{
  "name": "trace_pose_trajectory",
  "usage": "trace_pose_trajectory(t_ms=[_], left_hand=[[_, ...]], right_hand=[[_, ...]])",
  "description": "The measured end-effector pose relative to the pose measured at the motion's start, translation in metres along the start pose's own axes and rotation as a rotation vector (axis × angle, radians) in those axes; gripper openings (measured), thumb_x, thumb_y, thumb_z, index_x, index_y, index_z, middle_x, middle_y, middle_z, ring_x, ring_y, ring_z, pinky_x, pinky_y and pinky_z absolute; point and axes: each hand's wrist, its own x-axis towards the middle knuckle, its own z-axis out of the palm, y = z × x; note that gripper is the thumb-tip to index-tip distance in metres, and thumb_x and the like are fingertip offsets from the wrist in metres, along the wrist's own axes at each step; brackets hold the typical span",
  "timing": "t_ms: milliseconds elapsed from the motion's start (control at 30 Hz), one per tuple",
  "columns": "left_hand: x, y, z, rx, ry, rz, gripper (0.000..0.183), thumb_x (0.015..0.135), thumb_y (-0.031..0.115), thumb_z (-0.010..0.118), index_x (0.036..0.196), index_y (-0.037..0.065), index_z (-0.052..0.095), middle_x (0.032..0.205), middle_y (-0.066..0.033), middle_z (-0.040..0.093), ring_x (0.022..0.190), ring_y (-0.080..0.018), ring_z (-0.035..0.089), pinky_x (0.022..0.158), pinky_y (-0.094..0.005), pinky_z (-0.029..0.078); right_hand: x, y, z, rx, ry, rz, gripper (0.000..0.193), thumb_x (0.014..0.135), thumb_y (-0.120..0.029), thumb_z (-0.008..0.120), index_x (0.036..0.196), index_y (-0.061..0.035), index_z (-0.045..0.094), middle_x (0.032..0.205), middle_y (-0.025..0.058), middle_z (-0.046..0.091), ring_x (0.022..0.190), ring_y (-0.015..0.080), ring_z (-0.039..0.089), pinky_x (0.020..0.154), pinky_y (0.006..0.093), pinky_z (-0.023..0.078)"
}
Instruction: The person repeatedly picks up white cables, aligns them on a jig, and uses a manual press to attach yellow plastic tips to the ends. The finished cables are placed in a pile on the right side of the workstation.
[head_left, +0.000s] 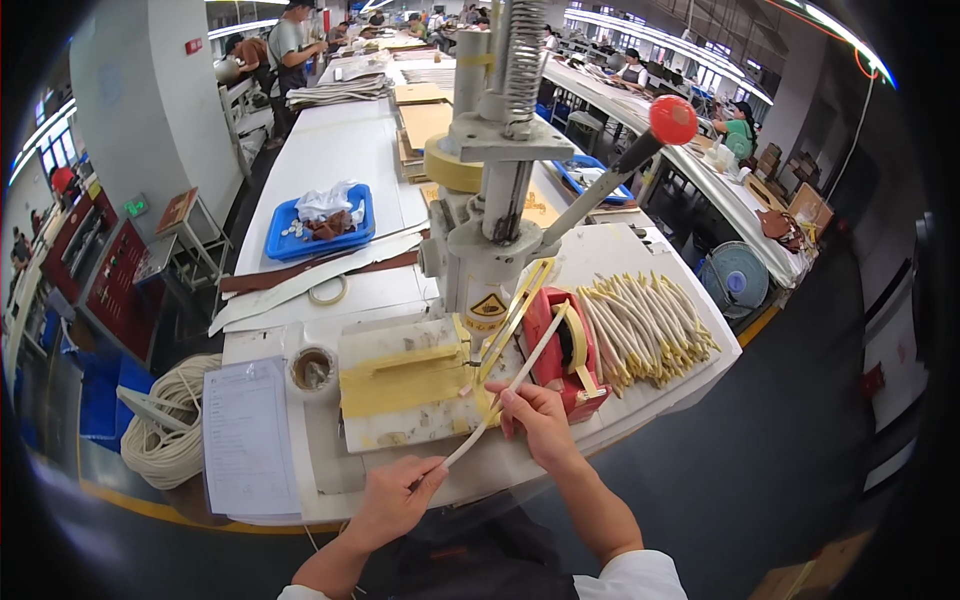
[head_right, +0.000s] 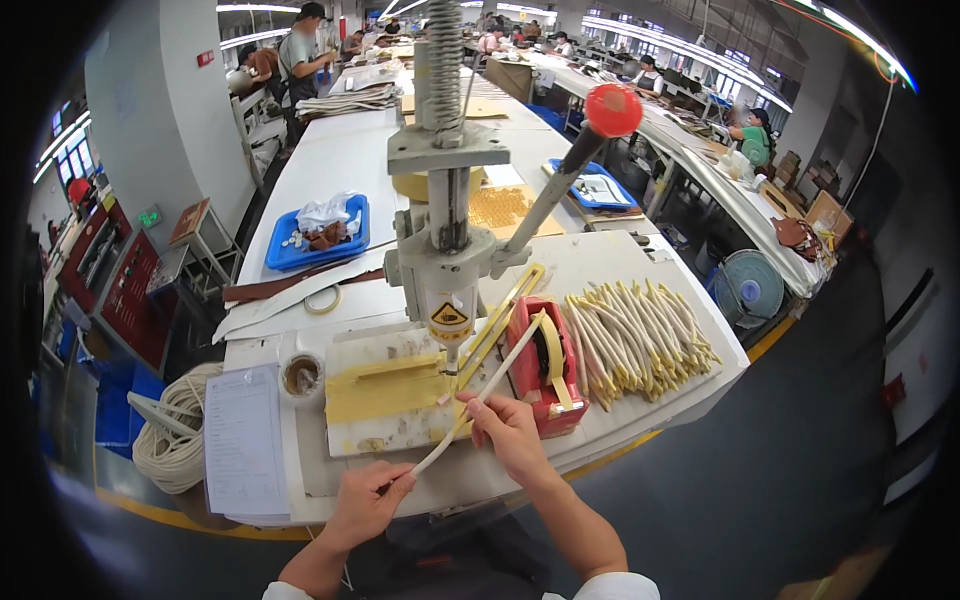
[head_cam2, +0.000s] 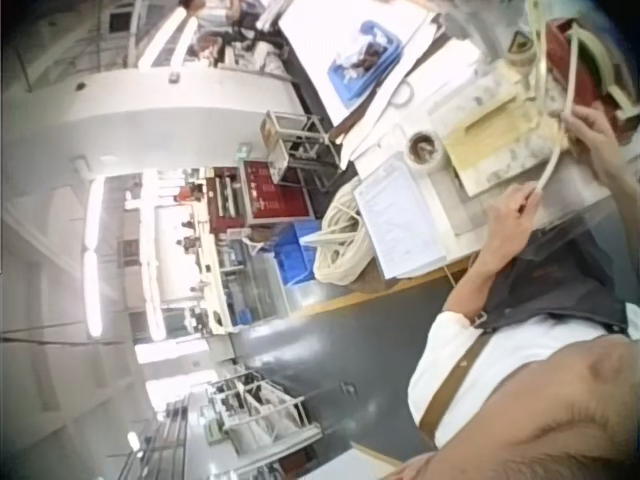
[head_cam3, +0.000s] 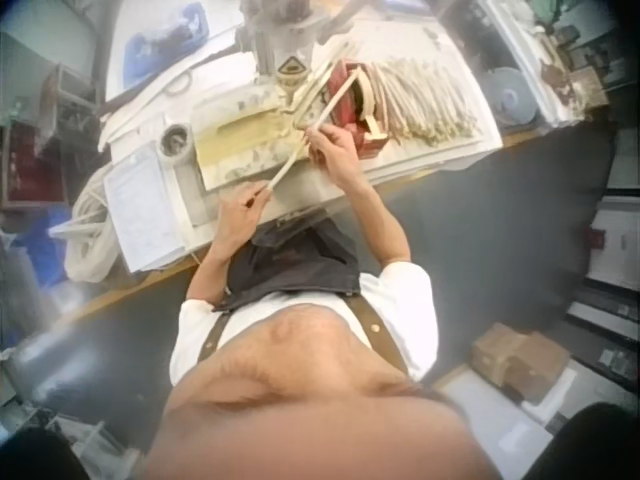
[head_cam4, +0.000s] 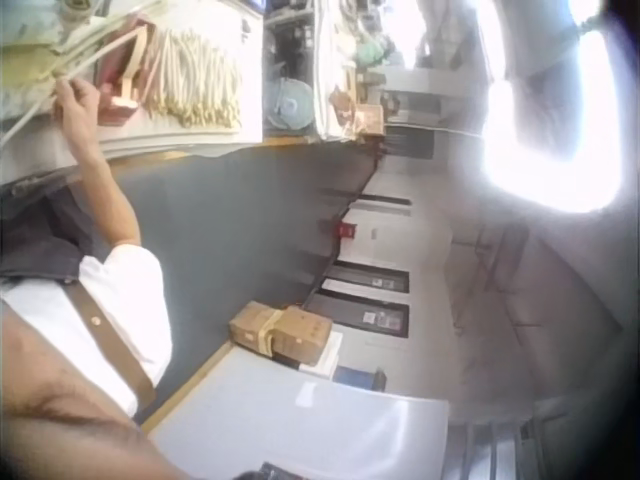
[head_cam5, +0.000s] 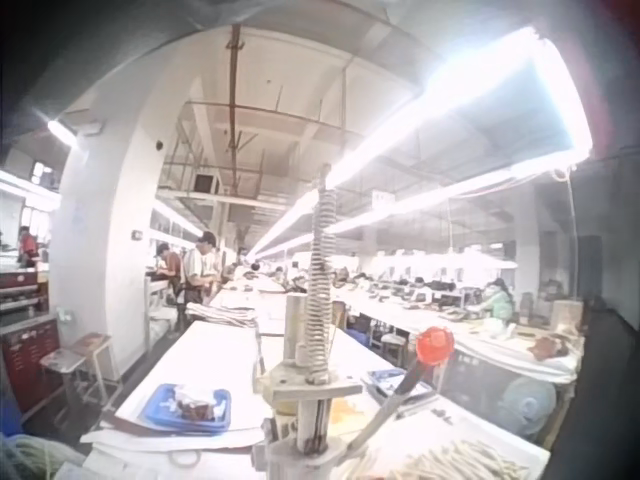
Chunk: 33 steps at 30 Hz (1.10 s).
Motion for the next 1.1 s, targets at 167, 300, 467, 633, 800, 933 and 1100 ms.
trace_pose_trajectory(t_ms=[167,300,467,633,800,933,1100], left_hand=[[0.003,0.003,-0.004,-0.42,-0.269,-0.479,0.026,0.104,0.024,0.064,0.112,0.002,0.075,0.081,-0.0049,0.071,0.067,-0.0103,0.063,0.062,-0.0276,0.052],[0.006,-0.009,-0.007,-0.537,-0.328,-0.42,0.024,0.103,0.023,0.065,0.11,0.002,0.075,0.083,-0.0027,0.071,0.067,-0.0095,0.063,0.061,-0.0269,0.053],[0.007,0.001,-0.008,0.114,0.072,0.125,0.014,0.092,0.016,0.075,0.1,0.004,0.076,0.084,-0.0076,0.072,0.065,-0.0225,0.068,0.059,-0.0308,0.053],[0.006,-0.014,0.004,0.37,0.359,0.297,0.009,0.084,0.01,0.079,0.089,0.004,0.075,0.074,-0.009,0.068,0.063,-0.0275,0.066,0.057,-0.0355,0.052],[0.005,-0.03,0.004,0.249,0.378,0.205,0.012,0.087,0.014,0.079,0.094,0.004,0.077,0.079,-0.0094,0.069,0.065,-0.028,0.066,0.058,-0.0365,0.052],[0.011,-0.037,0.003,0.127,0.306,0.1,0.016,0.091,0.016,0.075,0.1,0.004,0.077,0.081,-0.011,0.068,0.069,-0.0294,0.067,0.061,-0.038,0.052],[0.02,-0.043,0.012,0.118,0.286,0.128,0.014,0.092,0.014,0.072,0.099,0.003,0.076,0.083,-0.0121,0.067,0.071,-0.0305,0.066,0.065,-0.0397,0.053]], right_hand=[[0.002,0.002,0.008,0.043,0.003,-0.101,0.032,0.103,-0.01,0.063,0.131,0.0031,0.065,0.092,0.0038,0.067,0.075,0.0092,0.059,0.067,0.0243,0.05],[-0.002,0.009,0.004,0.118,-0.036,-0.176,0.035,0.1,-0.006,0.063,0.134,0.0039,0.062,0.099,0.0081,0.071,0.079,0.012,0.063,0.068,0.0261,0.052],[0.01,-0.001,0.004,0.13,0.02,-0.191,0.037,0.1,-0.005,0.064,0.134,0.0061,0.06,0.104,0.0125,0.074,0.076,0.0132,0.064,0.067,0.0271,0.053],[0.025,-0.001,0.013,0.029,0.193,-0.185,0.036,0.1,-0.005,0.065,0.134,0.0053,0.059,0.1,0.0111,0.074,0.072,0.0112,0.064,0.066,0.0276,0.055],[0.03,0.017,0.014,-0.103,0.257,-0.207,0.04,0.1,-0.005,0.065,0.138,0.0074,0.055,0.097,0.0082,0.071,0.075,0.0109,0.065,0.069,0.0265,0.057],[0.034,0.026,0.009,-0.245,0.308,-0.208,0.042,0.099,-0.003,0.066,0.138,0.0095,0.055,0.09,0.0045,0.067,0.074,0.01,0.064,0.068,0.0257,0.056],[0.044,0.029,0.005,-0.47,0.316,-0.242,0.049,0.097,0.0,0.066,0.142,0.0083,0.051,0.088,0.0041,0.066,0.069,0.01,0.062,0.065,0.0263,0.055]])
